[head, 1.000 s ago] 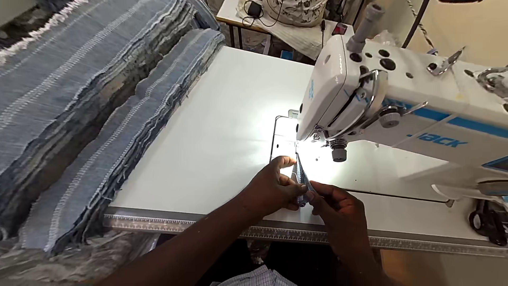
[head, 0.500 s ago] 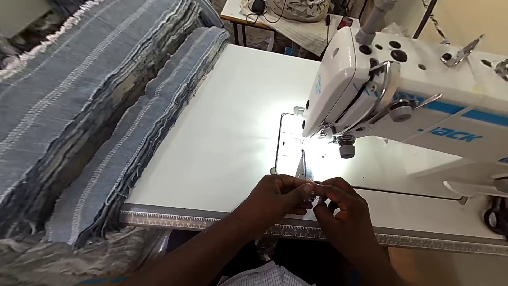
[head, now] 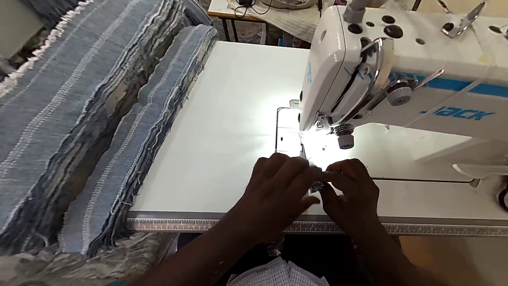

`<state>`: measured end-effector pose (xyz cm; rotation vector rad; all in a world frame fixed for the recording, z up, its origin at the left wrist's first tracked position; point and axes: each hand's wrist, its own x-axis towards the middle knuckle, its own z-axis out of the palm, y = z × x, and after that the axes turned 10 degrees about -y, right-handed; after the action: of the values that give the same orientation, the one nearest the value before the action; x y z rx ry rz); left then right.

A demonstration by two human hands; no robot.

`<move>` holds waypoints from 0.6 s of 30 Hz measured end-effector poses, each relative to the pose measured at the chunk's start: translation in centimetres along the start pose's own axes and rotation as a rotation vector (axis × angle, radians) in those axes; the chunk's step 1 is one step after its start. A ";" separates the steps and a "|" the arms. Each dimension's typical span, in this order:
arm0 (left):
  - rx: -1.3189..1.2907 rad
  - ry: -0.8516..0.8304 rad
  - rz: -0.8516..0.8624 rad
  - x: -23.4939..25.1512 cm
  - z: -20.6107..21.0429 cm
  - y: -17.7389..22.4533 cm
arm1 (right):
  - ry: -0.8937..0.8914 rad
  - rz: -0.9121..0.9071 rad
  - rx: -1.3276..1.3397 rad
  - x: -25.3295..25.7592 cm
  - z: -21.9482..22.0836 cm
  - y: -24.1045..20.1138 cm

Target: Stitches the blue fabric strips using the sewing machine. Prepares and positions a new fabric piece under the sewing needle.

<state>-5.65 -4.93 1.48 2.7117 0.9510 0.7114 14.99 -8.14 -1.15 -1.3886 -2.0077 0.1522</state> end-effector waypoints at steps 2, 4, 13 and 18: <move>-0.008 0.036 0.057 0.1 0.4 -0.4 | 0.009 0.004 0.030 -0.2 0.2 0.1; -0.044 0.018 0.038 -0.1 0.6 -0.4 | -0.020 0.018 0.097 -0.5 0.2 0.3; 0.070 -0.242 -0.011 -1.6 2.1 -0.2 | -0.289 0.137 -0.229 3.6 2.2 2.4; 0.117 -0.272 0.038 -0.6 1.9 -2.8 | -0.274 0.168 -0.234 4.3 2.6 2.3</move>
<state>-6.59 -3.10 -1.32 2.8369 0.9020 0.2886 14.42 -2.73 -2.24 -1.7671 -2.1832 0.1955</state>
